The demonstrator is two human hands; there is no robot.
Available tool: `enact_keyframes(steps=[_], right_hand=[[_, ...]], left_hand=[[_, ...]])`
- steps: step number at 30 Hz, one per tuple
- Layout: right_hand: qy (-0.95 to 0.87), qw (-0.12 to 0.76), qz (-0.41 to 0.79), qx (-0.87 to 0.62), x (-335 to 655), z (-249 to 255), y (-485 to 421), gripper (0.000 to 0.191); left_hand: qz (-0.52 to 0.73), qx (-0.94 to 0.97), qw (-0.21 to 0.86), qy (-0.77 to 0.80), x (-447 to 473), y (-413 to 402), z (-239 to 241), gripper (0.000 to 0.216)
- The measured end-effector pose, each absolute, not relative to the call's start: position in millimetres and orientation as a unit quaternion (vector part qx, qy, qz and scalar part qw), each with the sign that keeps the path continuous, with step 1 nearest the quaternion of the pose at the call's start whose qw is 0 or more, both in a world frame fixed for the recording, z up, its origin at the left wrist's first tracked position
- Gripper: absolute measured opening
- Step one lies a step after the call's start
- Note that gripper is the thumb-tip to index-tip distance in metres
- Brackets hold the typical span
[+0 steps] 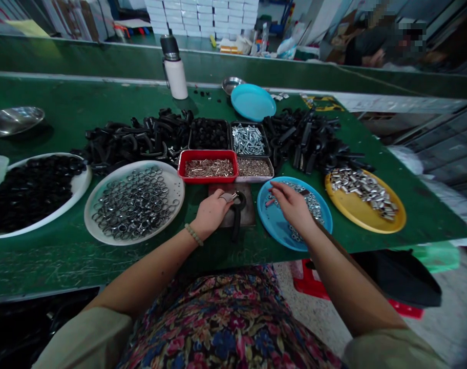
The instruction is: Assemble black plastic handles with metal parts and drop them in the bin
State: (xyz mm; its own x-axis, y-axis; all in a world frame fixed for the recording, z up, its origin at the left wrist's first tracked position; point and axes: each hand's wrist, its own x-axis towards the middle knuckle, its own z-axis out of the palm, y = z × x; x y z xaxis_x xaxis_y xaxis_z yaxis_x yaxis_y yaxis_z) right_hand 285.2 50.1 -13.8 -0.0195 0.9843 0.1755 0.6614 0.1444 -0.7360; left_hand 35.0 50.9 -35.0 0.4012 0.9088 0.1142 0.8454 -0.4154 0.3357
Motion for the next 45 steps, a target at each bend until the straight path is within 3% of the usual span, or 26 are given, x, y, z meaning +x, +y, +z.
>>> enact_keyframes(steps=[4, 8, 12, 15, 19, 22, 26, 38, 42, 45], right_hand=[[-0.727, 0.255, 0.102, -0.629, 328.5, -12.4, 17.4, 0.034], [-0.693, 0.071, -0.053, -0.715, 370.3, -23.6, -10.2, 0.038], [-0.664, -0.045, -0.044, -0.745, 390.5, -29.2, -27.1, 0.041], [-0.670, -0.028, -0.021, -0.742, 376.2, -22.9, -32.9, 0.043], [-0.672, 0.119, 0.083, -0.726, 319.8, -5.5, -27.9, 0.045], [-0.708, 0.158, 0.180, -0.665, 272.8, 8.6, -15.6, 0.046], [-0.733, 0.213, 0.182, -0.620, 240.9, 17.4, -2.4, 0.049], [-0.729, 0.122, 0.228, -0.634, 238.2, 17.9, 9.4, 0.046], [-0.731, 0.202, 0.210, -0.618, 235.5, 25.2, -5.2, 0.049], [-0.737, 0.155, 0.245, -0.610, 233.6, 15.9, -12.7, 0.048]], left_hand=[[0.112, 0.859, 0.094, 0.491, 31.3, 48.8, -33.0, 0.029], [0.085, 0.876, 0.052, 0.472, 29.7, 47.6, -34.3, 0.028], [0.079, 0.889, 0.030, 0.450, 27.0, 43.1, -33.6, 0.029], [0.083, 0.894, 0.044, 0.437, 23.0, 37.4, -30.8, 0.030], [0.094, 0.880, 0.102, 0.455, 19.7, 33.3, -30.0, 0.033], [0.102, 0.872, 0.124, 0.462, 19.6, 33.6, -32.9, 0.032], [0.099, 0.867, 0.135, 0.469, 19.0, 34.7, -36.5, 0.033], [0.098, 0.862, 0.159, 0.470, 17.7, 32.3, -34.4, 0.038], [0.201, 0.824, 0.152, 0.507, 3.1, 58.3, -13.5, 0.042], [0.249, 0.810, 0.091, 0.524, 14.8, 110.5, 7.8, 0.036]])
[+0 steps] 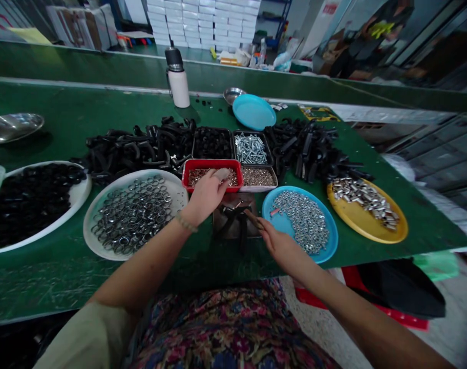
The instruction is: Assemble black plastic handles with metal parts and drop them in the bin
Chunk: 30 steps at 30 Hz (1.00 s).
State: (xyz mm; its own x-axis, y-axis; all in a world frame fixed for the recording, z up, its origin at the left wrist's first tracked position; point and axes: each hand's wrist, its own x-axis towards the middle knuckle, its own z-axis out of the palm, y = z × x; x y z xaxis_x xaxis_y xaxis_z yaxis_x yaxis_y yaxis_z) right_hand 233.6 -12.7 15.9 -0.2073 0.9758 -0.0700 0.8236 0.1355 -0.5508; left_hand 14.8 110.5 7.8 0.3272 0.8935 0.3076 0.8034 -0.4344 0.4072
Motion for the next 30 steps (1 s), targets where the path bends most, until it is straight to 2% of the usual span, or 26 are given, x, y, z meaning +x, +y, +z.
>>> enact_keyframes(steps=[2, 4, 7, 10, 20, 26, 30], right_hand=[[-0.730, 0.133, 0.263, -0.617, 233.9, 8.0, -14.2, 0.048], [-0.714, 0.183, 0.244, -0.631, 236.4, 3.6, -15.2, 0.050], [-0.678, 0.279, 0.195, -0.652, 244.7, 3.9, -18.1, 0.052], [-0.648, 0.303, 0.193, -0.672, 256.0, 4.5, -21.4, 0.054], [-0.620, 0.334, 0.233, -0.671, 271.1, -12.6, -24.2, 0.051], [-0.602, 0.340, 0.247, -0.679, 268.0, -13.2, -31.1, 0.052], [-0.602, 0.339, 0.263, -0.674, 262.4, -12.5, -26.8, 0.052]], left_hand=[[0.168, 0.846, 0.071, 0.501, 41.6, 148.5, 16.7, 0.032], [0.090, 0.877, 0.067, 0.467, 75.9, 178.3, 18.7, 0.027], [0.052, 0.883, 0.071, 0.460, 117.7, 199.7, 12.4, 0.024], [0.041, 0.885, 0.071, 0.459, 132.0, 200.3, 3.7, 0.024], [0.118, 0.873, 0.114, 0.460, 117.3, 188.0, 12.8, 0.028], [0.249, 0.824, 0.261, 0.436, 55.4, 106.5, 1.0, 0.022], [0.287, 0.794, 0.260, 0.469, 32.1, 62.3, -23.8, 0.022]])
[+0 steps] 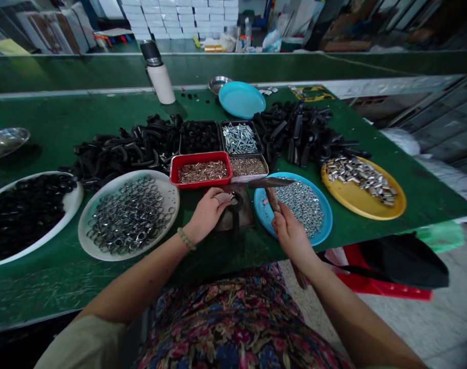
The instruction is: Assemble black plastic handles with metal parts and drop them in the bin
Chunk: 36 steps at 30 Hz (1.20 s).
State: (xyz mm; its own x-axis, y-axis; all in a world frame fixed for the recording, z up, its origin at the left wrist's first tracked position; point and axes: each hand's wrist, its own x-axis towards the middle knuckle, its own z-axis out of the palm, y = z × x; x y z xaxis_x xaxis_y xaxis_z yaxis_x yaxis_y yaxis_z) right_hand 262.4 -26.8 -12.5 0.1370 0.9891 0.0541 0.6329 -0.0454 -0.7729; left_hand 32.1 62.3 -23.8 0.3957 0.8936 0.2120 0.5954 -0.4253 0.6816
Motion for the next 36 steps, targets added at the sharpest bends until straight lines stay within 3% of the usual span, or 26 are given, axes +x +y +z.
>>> enact_keyframes(steps=[12, 21, 28, 33, 36], right_hand=[[-0.621, 0.317, 0.264, -0.666, 248.3, -16.7, -26.9, 0.048], [-0.652, 0.284, 0.263, -0.652, 244.5, -12.7, -31.9, 0.044], [-0.688, 0.272, 0.251, -0.624, 238.5, 8.4, -32.9, 0.048], [-0.725, 0.163, 0.257, -0.618, 233.6, 18.0, -28.8, 0.047], [-0.727, 0.183, 0.233, -0.619, 228.4, 15.6, -24.9, 0.048]], left_hand=[[0.123, 0.891, 0.074, 0.431, 36.9, 57.7, -30.2, 0.027], [0.084, 0.916, 0.076, 0.386, 27.2, 46.2, -32.8, 0.032], [0.187, 0.848, 0.154, 0.470, 7.7, 21.9, -30.8, 0.045], [0.146, 0.866, 0.117, 0.463, -9.6, -1.5, -41.3, 0.035], [0.120, 0.871, 0.117, 0.462, -4.5, -3.9, -40.9, 0.035]])
